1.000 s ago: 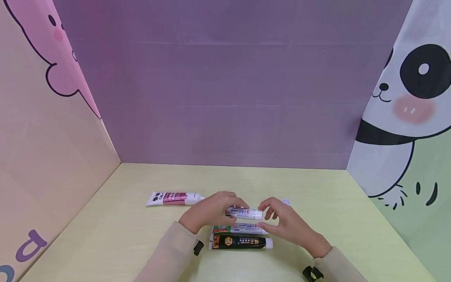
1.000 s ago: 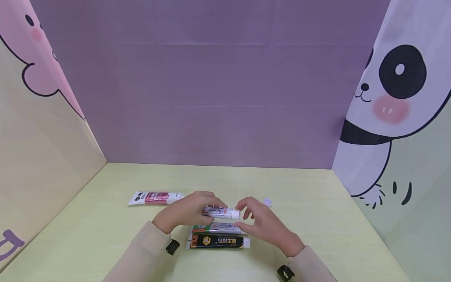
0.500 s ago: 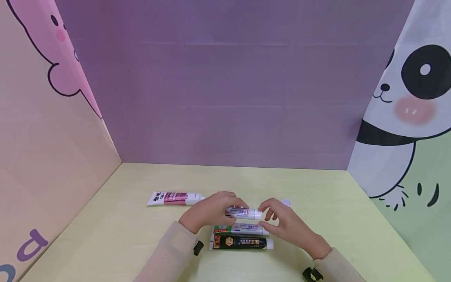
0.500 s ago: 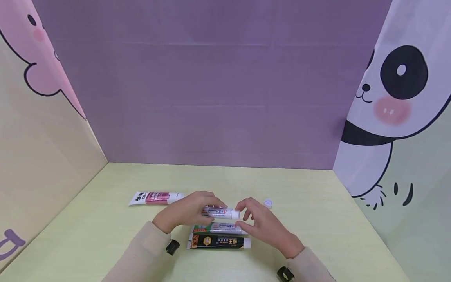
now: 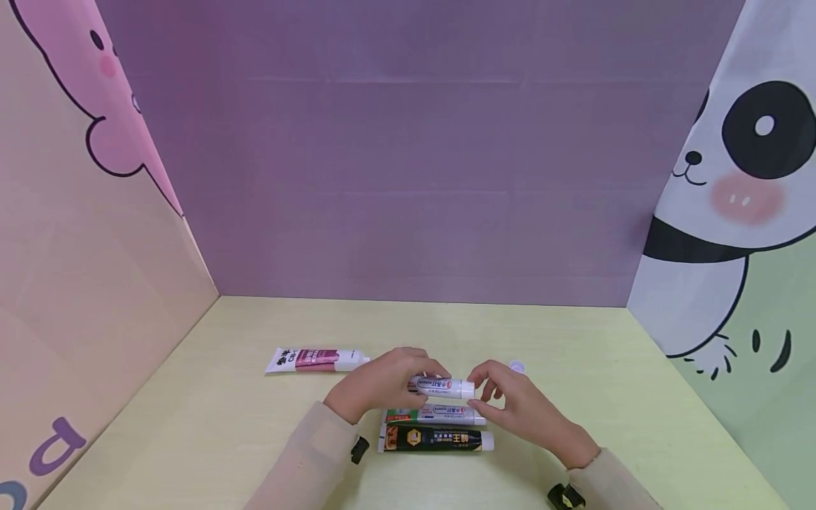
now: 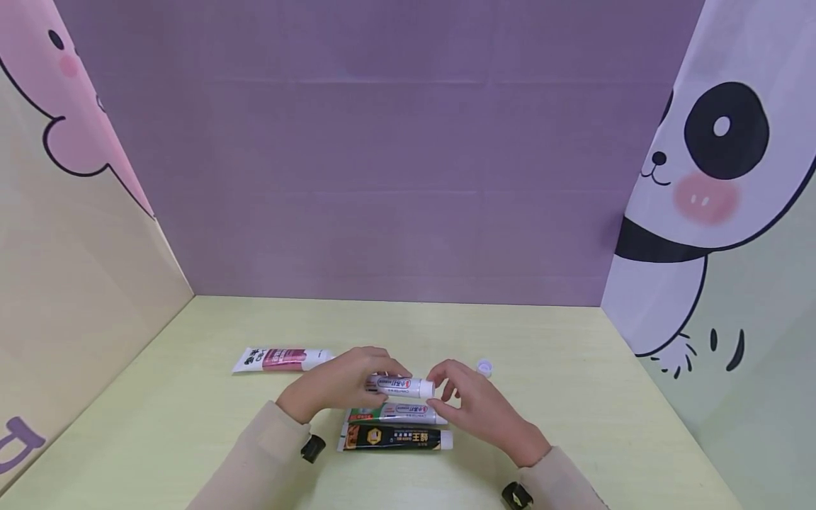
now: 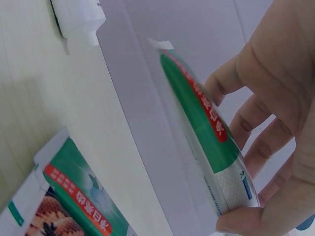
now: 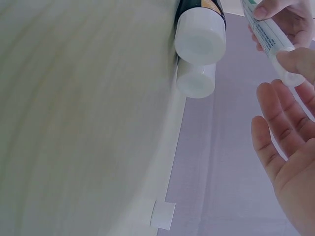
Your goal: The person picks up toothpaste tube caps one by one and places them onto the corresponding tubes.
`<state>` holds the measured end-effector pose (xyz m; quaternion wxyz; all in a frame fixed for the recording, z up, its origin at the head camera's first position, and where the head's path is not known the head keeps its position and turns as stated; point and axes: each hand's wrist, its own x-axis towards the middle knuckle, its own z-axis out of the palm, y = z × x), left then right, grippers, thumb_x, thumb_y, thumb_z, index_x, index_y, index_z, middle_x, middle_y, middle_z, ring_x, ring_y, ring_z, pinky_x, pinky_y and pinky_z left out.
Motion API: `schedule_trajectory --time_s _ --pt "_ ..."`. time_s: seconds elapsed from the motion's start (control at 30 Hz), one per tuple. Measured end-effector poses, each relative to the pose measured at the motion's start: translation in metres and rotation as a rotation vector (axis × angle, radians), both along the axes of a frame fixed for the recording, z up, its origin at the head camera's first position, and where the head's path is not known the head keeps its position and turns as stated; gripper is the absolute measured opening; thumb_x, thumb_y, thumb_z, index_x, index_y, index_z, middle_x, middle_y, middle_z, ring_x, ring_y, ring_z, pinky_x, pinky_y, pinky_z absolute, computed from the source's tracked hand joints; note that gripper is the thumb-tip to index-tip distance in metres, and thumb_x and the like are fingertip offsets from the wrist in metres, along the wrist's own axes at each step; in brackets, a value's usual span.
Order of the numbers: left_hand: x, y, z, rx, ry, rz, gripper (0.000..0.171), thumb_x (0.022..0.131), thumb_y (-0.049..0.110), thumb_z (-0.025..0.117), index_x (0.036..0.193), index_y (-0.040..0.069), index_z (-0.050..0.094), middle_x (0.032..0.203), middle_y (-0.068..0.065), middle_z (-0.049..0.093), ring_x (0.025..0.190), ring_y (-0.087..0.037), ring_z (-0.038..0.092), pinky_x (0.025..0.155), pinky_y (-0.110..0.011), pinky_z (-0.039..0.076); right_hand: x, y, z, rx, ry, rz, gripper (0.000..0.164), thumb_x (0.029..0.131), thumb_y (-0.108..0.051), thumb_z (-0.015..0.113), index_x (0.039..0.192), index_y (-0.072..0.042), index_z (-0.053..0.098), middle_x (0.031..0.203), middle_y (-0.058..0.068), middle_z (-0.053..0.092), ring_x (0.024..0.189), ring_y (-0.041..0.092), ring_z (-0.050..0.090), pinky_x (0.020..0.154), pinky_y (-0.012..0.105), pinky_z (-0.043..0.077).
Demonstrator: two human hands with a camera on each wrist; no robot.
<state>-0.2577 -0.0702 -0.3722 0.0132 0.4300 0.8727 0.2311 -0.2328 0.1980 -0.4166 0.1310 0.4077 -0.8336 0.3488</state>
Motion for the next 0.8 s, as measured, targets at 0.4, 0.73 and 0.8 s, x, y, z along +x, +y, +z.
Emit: schedule_trajectory --time_s 0.4,0.73,0.8 --pt "-0.0009 0.0002 -0.0006 0.009 0.019 -0.015 0.039 0.082 0.004 0.075 0.119 0.016 0.073 0.105 0.008 0.066 0.086 -0.005 0.054 0.076 -0.017 0.049 0.0019 0.0002 0.0032 0.032 -0.029 -0.061 0.023 0.09 -0.016 0.076 0.109 -0.017 0.062 0.092 -0.015 0.06 0.078 0.002 0.058 0.069 0.03 0.053" --pt "-0.0005 0.0008 -0.0005 0.001 0.014 -0.011 0.038 0.083 0.003 0.077 0.118 0.016 0.073 0.103 0.008 0.066 0.087 -0.005 0.055 0.078 -0.018 0.049 0.0018 0.0014 0.0061 0.089 -0.129 -0.099 0.016 0.096 -0.024 0.07 0.108 -0.015 0.064 0.086 -0.018 0.063 0.079 0.002 0.058 0.069 0.03 0.052" --pt "-0.0011 0.0007 -0.001 0.001 0.02 -0.016 0.037 0.083 0.003 0.077 0.118 0.016 0.074 0.103 0.007 0.066 0.087 -0.005 0.055 0.077 -0.018 0.05 0.0016 0.0014 0.0064 0.09 -0.137 -0.097 0.016 0.096 -0.024 0.07 0.107 -0.016 0.064 0.086 -0.019 0.063 0.079 0.002 0.058 0.071 0.03 0.053"
